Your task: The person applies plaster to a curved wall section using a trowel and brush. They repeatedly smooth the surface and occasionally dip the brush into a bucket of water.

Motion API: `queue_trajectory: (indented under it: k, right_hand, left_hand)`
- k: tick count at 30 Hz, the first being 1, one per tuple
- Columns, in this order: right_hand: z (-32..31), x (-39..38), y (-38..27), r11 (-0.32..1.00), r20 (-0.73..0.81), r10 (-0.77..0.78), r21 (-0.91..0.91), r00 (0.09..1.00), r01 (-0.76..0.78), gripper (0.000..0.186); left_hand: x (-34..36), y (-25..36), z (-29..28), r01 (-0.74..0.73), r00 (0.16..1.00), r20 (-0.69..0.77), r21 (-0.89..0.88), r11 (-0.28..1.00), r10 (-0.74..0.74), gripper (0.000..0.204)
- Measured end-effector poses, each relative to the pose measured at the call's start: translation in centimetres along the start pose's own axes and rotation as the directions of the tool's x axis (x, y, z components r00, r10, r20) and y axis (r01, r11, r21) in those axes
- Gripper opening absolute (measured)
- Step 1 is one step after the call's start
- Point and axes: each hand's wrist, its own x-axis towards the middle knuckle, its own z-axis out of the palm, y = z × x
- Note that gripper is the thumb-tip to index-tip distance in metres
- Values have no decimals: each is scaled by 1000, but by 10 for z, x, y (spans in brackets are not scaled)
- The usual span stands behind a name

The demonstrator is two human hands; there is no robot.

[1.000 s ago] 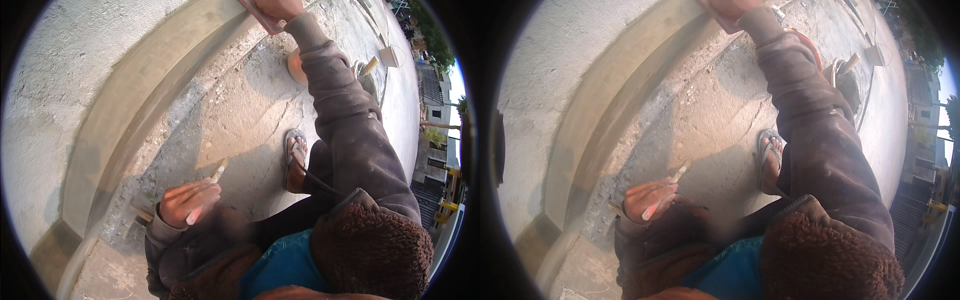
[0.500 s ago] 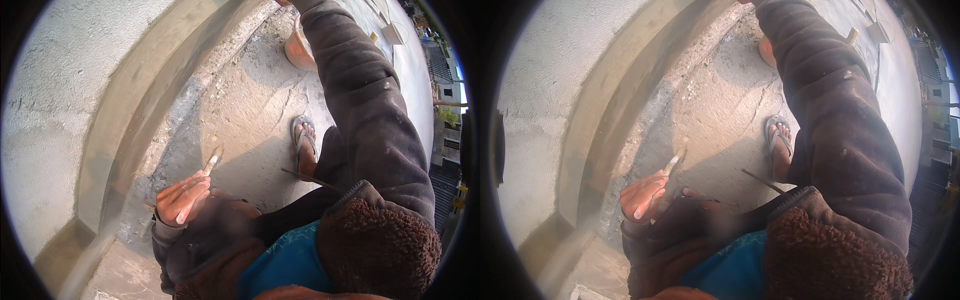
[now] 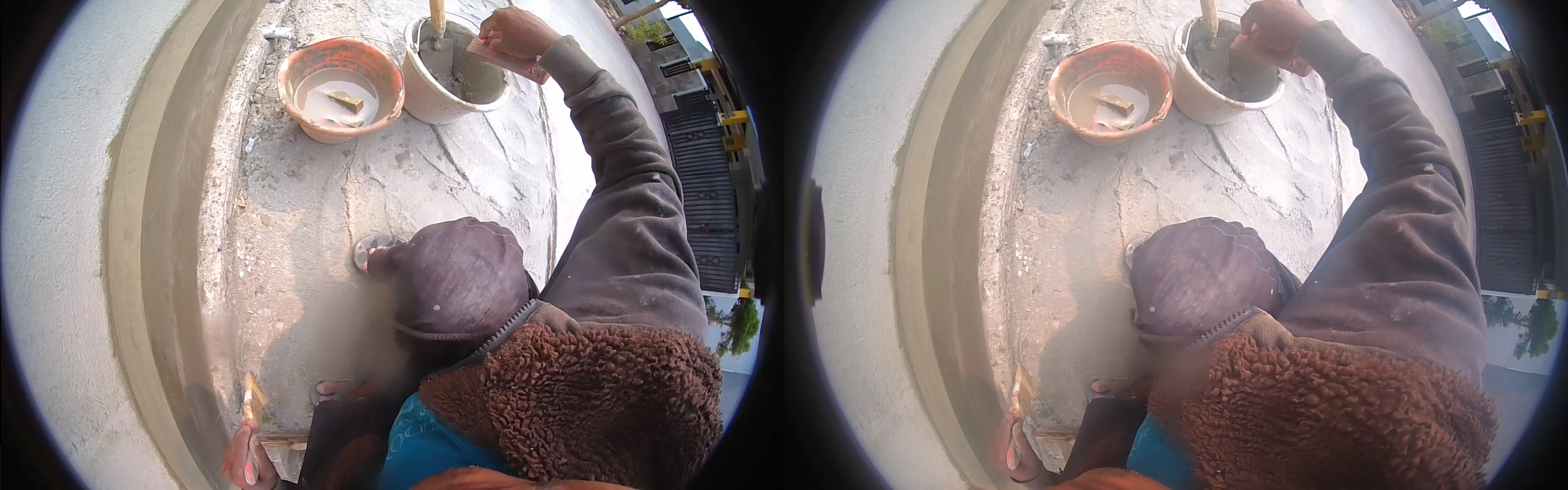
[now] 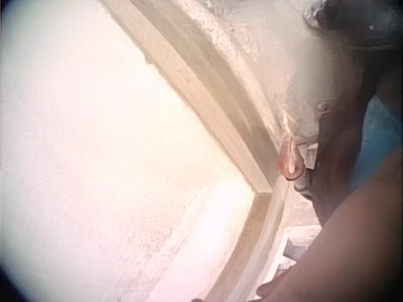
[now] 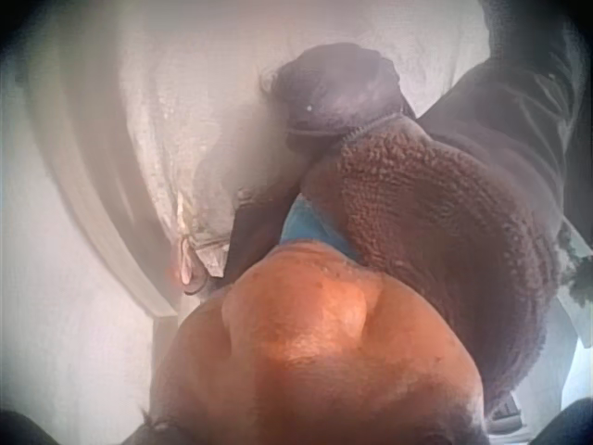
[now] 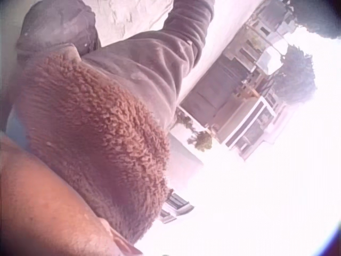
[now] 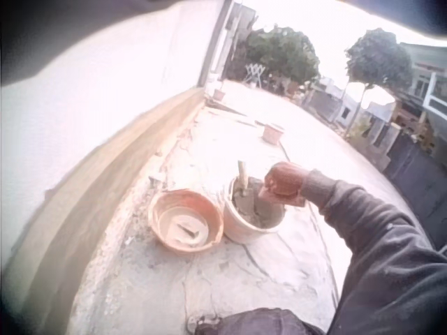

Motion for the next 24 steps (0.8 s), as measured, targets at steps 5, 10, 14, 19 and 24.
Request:
queue_trajectory:
  k: [5,10,14,19,24]
  right_hand:
    - [101,28,18,997,132,-30,-73,991,40,15]
    - [148,69,6,932,263,-328,-68,907,357,6]
    - [185,94,18,865,265,-464,-68,845,497,6]
    - [214,114,10,811,281,-539,-80,794,579,12]
    - [221,115,-6,793,360,-512,-150,779,591,23]
  left_hand:
    - [27,35,4,112,993,29,161,981,-118,14]
    - [67,76,29,134,963,189,289,948,-194,15]
    - [92,94,45,121,931,289,333,935,-223,15]
    - [112,106,55,109,899,361,364,925,-247,16]
    - [121,116,54,97,879,402,379,920,-258,16]
